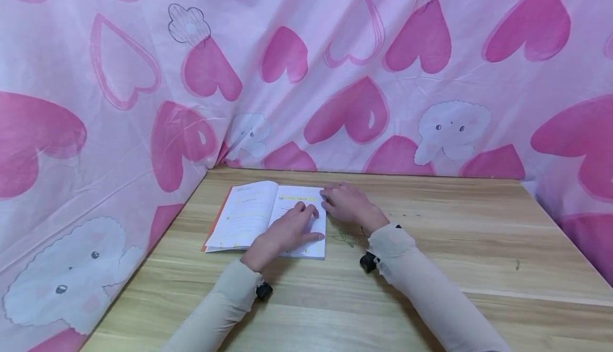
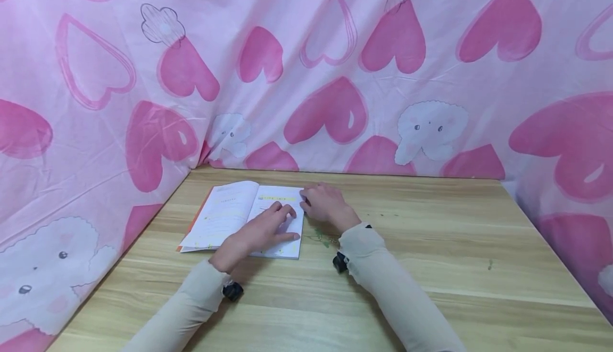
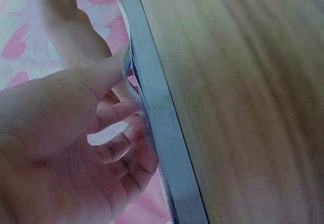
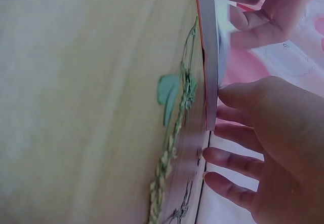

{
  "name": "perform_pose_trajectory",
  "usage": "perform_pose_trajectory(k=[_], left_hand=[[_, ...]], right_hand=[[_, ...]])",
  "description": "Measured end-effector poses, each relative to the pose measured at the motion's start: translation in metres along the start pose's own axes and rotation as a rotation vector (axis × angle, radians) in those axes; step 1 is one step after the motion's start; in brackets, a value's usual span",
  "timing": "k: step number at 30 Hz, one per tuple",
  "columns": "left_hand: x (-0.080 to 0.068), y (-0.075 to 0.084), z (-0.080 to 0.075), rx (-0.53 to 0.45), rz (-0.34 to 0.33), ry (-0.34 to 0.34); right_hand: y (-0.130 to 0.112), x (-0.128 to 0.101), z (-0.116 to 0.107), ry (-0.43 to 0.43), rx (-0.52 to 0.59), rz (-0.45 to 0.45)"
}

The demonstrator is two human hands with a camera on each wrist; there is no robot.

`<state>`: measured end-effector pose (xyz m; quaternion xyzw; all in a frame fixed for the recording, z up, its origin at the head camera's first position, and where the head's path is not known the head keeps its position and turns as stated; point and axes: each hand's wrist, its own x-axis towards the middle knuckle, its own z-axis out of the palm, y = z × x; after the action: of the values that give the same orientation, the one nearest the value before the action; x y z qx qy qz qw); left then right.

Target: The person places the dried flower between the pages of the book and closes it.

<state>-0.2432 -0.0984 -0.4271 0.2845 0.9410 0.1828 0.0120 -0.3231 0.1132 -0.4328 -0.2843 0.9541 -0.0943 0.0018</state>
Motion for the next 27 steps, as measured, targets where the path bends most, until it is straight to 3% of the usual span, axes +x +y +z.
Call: perform_pose_trajectory(k=[7, 14, 18, 27], left_hand=[[0.000, -0.002, -0.002, -0.014, 0.050, 0.014], [0.002, -0.007, -0.005, -0.018, 0.089, 0.034], [0.002, -0.009, -0.010, -0.020, 0.076, 0.049], [0.006, -0.010, -0.026, -0.085, 0.077, 0.145]], right_hand=[[-0.001, -0.003, -0.001, -0.014, 0.001, -0.001], [0.001, -0.005, 0.001, 0.045, -0.018, -0.038], [0.001, -0.005, 0.003, 0.076, -0.022, -0.018], [-0.003, -0.006, 0.004, 0.022, 0.044, 0.063]])
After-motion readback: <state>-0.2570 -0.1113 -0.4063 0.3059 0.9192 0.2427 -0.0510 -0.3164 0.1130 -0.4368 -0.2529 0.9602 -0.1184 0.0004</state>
